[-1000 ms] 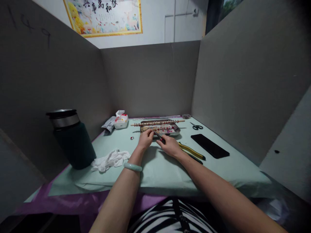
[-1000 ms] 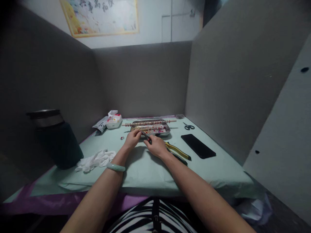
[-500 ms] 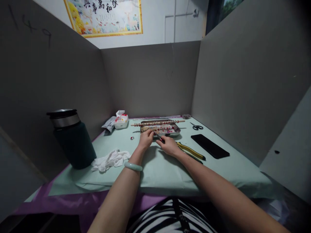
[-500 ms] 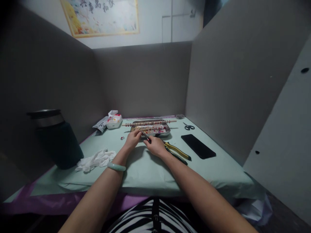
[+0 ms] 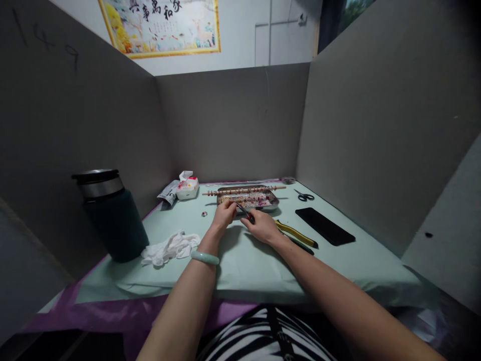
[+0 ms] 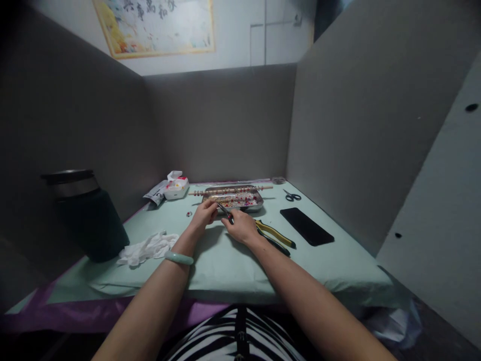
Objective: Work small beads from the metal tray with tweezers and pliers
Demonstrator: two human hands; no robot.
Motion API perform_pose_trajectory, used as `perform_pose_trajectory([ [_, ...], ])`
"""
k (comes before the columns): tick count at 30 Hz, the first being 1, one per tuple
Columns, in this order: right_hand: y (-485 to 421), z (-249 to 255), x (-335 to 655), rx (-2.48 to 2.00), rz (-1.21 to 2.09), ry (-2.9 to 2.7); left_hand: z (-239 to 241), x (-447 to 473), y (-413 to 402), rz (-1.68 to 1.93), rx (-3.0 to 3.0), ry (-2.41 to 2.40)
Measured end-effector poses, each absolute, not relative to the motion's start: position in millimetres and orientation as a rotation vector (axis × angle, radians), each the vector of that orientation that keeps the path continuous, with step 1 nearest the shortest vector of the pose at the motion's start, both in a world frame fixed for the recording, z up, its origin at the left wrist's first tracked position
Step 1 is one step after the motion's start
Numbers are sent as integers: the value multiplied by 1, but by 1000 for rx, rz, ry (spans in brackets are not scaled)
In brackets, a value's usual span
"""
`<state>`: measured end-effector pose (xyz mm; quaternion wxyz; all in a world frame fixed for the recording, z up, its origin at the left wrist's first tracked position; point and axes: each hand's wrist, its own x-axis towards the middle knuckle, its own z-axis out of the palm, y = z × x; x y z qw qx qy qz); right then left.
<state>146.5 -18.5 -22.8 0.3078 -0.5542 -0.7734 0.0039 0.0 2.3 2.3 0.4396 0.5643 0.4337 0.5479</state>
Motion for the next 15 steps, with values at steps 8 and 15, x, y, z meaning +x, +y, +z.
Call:
perform_pose_trajectory([
  [8, -20, -21, 147, -1440, -25, -2031, 2, -1, 3, 1361, 1495, 1039],
  [15, -23, -21, 147, -1471, -124, -2021, 2, 0, 4, 1415, 1516, 1007],
])
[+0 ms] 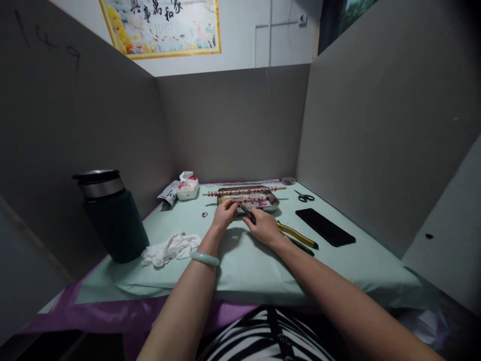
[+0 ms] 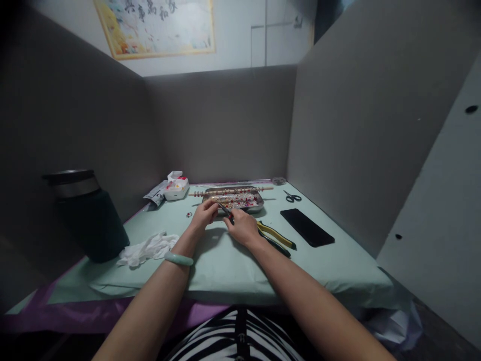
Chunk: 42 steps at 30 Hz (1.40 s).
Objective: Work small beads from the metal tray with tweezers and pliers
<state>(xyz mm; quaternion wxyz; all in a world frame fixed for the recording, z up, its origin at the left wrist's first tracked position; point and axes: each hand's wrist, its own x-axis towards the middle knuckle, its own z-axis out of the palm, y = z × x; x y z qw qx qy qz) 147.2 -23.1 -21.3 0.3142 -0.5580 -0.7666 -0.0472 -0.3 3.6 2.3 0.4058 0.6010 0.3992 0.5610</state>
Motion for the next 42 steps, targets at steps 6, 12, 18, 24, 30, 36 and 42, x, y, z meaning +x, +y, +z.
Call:
perform_pose_trajectory([
  [6, -29, -18, 147, -1549, -315, -2013, 6, 2, -1, 1410, 1508, 1036],
  [12, -30, -17, 144, -1581, -435, -2012, 8, 1, -5, 1356, 1387, 1052],
  [18, -29, -19, 144, -1571, -498, -2047, 7, -5, -2, 1180, 1265, 1067],
  [24, -29, -18, 147, -1557, -502, -2095, 6, -16, 1, 1016, 1174, 1001],
  [30, -30, -13, 148, -1507, -502, -2114, 5, -22, 1, 803, 1112, 921],
  [36, -30, -17, 144, -1541, -317, -2042, 7, -18, -2, 804, 1126, 864],
  [42, -26, -21, 144, -1509, -54, -1955, 8, -19, -1, 762, 1100, 844],
])
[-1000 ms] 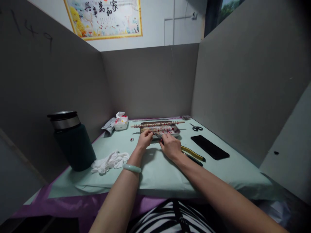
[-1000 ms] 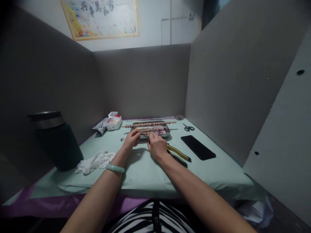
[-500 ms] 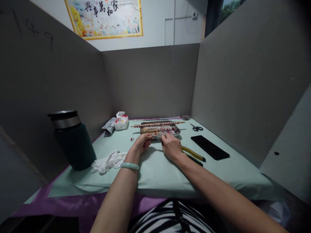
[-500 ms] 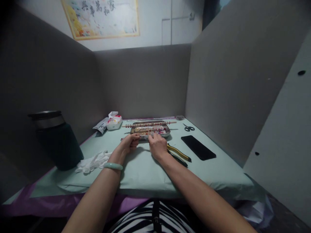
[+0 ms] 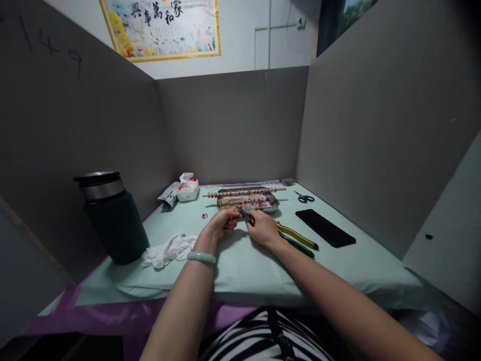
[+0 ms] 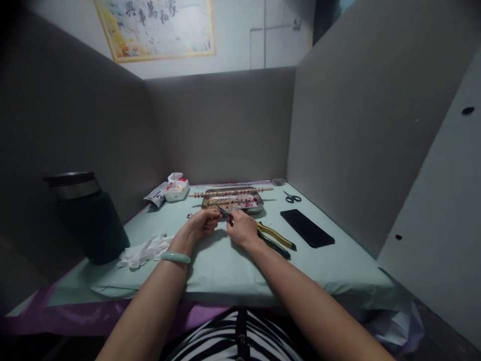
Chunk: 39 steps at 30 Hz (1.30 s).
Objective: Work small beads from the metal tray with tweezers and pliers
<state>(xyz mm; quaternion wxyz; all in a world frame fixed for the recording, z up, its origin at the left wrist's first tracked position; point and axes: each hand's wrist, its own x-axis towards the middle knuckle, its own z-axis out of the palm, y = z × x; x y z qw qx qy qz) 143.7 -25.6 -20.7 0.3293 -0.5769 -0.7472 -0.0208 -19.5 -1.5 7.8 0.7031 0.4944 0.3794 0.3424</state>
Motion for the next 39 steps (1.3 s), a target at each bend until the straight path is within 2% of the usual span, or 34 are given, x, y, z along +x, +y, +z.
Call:
perform_pose_trajectory([
  [6, -17, -16, 145, -1205, 584, -1910, 8, -24, 0, 736, 1080, 738],
  [8, -14, -15, 146, -1172, 672, -1836, 8, -25, 0, 751, 1062, 714],
  [19, -19, -14, 147, -1247, 447, -1883, 12, -27, -1, 800, 947, 612],
  [39, -24, -16, 146, -1148, 376, -1947, 14, -30, -2, 786, 873, 545],
])
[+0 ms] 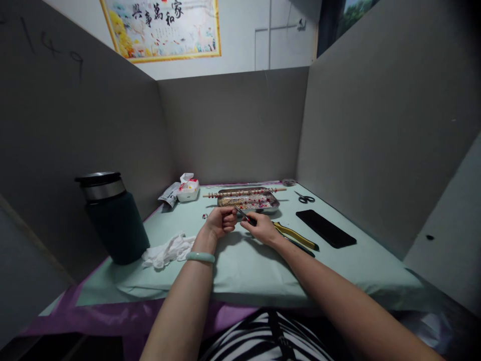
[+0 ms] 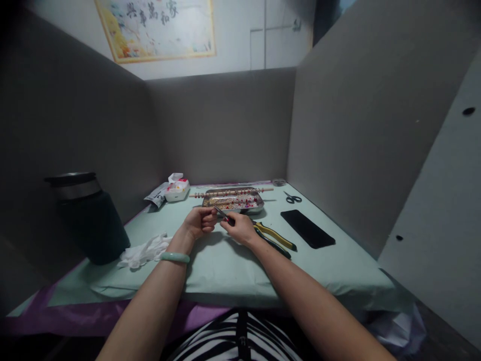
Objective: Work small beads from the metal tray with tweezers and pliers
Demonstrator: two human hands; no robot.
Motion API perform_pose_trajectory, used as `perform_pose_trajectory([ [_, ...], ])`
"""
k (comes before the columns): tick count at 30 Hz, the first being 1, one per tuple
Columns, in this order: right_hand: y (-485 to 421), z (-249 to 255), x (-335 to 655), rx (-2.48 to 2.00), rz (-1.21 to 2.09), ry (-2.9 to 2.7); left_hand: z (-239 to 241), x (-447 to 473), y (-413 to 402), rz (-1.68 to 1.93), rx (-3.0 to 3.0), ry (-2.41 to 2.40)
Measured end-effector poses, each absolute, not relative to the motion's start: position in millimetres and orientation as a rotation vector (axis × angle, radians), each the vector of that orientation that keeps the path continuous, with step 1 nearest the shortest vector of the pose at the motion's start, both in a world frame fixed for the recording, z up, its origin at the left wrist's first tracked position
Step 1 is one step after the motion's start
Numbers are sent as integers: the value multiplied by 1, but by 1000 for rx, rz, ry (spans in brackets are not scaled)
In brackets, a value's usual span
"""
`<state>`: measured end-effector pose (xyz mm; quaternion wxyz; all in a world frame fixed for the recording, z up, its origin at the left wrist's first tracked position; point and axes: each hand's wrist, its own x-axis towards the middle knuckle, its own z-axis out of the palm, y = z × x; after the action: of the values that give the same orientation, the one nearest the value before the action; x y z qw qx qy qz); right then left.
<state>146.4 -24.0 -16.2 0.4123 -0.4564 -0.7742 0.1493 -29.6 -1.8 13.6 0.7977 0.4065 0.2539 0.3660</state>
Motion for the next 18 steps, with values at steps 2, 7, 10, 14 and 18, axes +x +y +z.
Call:
perform_pose_trajectory([
  [2, -24, -17, 147, -1159, 334, -1947, 12, -29, -1, 797, 886, 557],
  [7, -21, -18, 148, -1210, 291, -1927, 9, -25, 0, 851, 968, 595],
  [10, -20, -18, 148, -1218, 293, -1917, 8, -24, -2, 902, 1031, 588],
  [14, -22, -17, 148, -1221, 277, -1913, 10, -23, -5, 962, 1100, 615],
  [18, -22, -19, 148, -1232, 177, -1897, 10, -21, -4, 1008, 1154, 641],
])
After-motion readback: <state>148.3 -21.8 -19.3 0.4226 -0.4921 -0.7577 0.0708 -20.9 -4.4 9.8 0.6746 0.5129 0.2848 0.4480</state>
